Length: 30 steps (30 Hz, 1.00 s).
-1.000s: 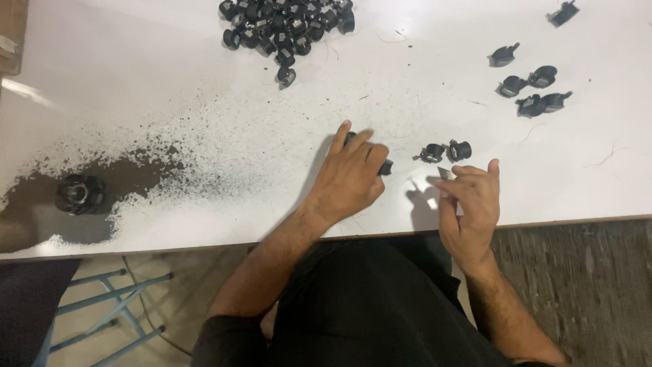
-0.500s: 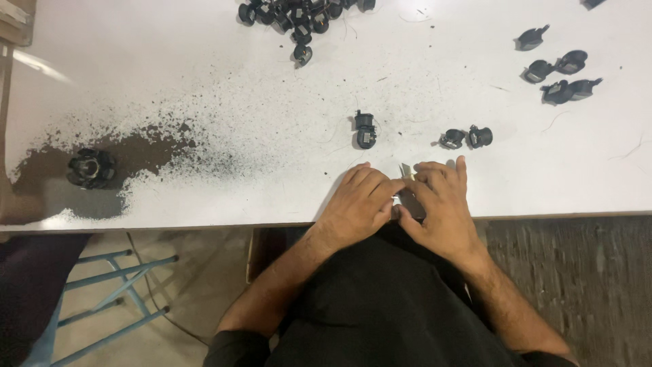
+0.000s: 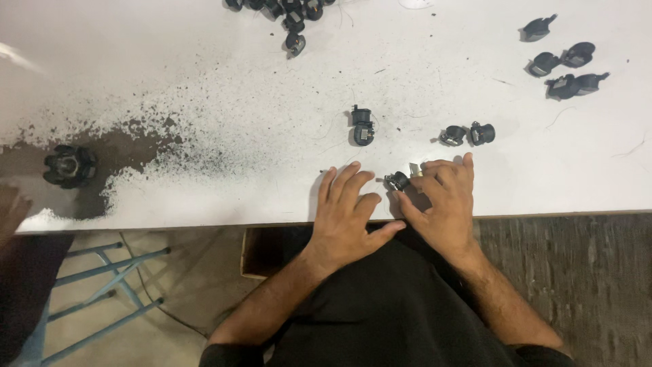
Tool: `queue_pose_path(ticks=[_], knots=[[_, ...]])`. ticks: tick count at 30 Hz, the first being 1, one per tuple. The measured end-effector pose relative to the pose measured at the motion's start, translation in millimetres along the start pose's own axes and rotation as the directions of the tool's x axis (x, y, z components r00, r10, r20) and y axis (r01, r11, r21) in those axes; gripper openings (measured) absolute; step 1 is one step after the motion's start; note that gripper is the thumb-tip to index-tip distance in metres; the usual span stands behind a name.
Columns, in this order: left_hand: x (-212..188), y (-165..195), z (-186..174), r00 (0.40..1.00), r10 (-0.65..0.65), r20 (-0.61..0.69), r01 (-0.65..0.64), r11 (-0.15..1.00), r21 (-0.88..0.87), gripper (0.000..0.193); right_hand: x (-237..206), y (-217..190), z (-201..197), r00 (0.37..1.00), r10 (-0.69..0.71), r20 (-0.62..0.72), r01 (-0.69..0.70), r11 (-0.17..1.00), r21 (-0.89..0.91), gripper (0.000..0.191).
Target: The person sits at a white workbench assembling small black plastic components. They pick up parts one at a time, fit pieces together by hand, and use a small handheld tool to press or trim the assemblies, setting finished units aside on the bench.
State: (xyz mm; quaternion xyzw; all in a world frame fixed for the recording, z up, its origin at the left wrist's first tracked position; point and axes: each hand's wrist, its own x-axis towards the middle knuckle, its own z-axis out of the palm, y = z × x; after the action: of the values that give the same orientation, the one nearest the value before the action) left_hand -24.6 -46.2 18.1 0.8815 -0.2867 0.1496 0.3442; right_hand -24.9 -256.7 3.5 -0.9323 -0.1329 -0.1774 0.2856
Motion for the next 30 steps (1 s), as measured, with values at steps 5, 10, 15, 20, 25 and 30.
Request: queue_pose_path(ticks=[5, 10, 15, 20, 25, 30], knots=[[12.6, -0.5, 7.4, 0.998, -0.062, 0.010, 0.062, 0.998, 0.030, 0.017, 0.3, -1.8, -0.5, 1.000, -0.011, -0.028, 0.011, 1.000, -0.015, 0.029], [6.9, -8.9, -0.9, 0.999, -0.049, -0.006, 0.048, 0.990, -0.130, 0.008, -2.3, -5.2, 0.9, 0.999, -0.039, -0.016, 0.037, 0.997, -0.073, 0.032], [2.2, -14.4, -5.6, 1.000, -0.002, 0.028, 0.004, 0.998, -0.060, 0.010, -1.3, -6.7, 4.0, 0.998, -0.032, -0.057, 0.027, 0.996, -0.084, 0.033], [-2.2, -17.2, -12.1, 0.995, -0.046, 0.090, 0.042, 0.998, 0.046, 0.022, -4.9, -6.6, 2.0, 0.998, -0.022, -0.058, 0.018, 0.998, -0.066, 0.032], [4.5, -11.8, -0.1, 0.999, -0.025, 0.022, 0.024, 1.000, 0.008, 0.037, -15.2, -3.1, -5.0, 0.986, -0.065, -0.155, 0.075, 0.996, 0.056, 0.016], [9.1, -6.8, 13.9, 0.999, -0.029, -0.025, 0.030, 0.998, 0.054, 0.029, -24.0, -9.0, 3.6, 0.983, -0.100, -0.157, 0.131, 0.972, 0.198, 0.032]])
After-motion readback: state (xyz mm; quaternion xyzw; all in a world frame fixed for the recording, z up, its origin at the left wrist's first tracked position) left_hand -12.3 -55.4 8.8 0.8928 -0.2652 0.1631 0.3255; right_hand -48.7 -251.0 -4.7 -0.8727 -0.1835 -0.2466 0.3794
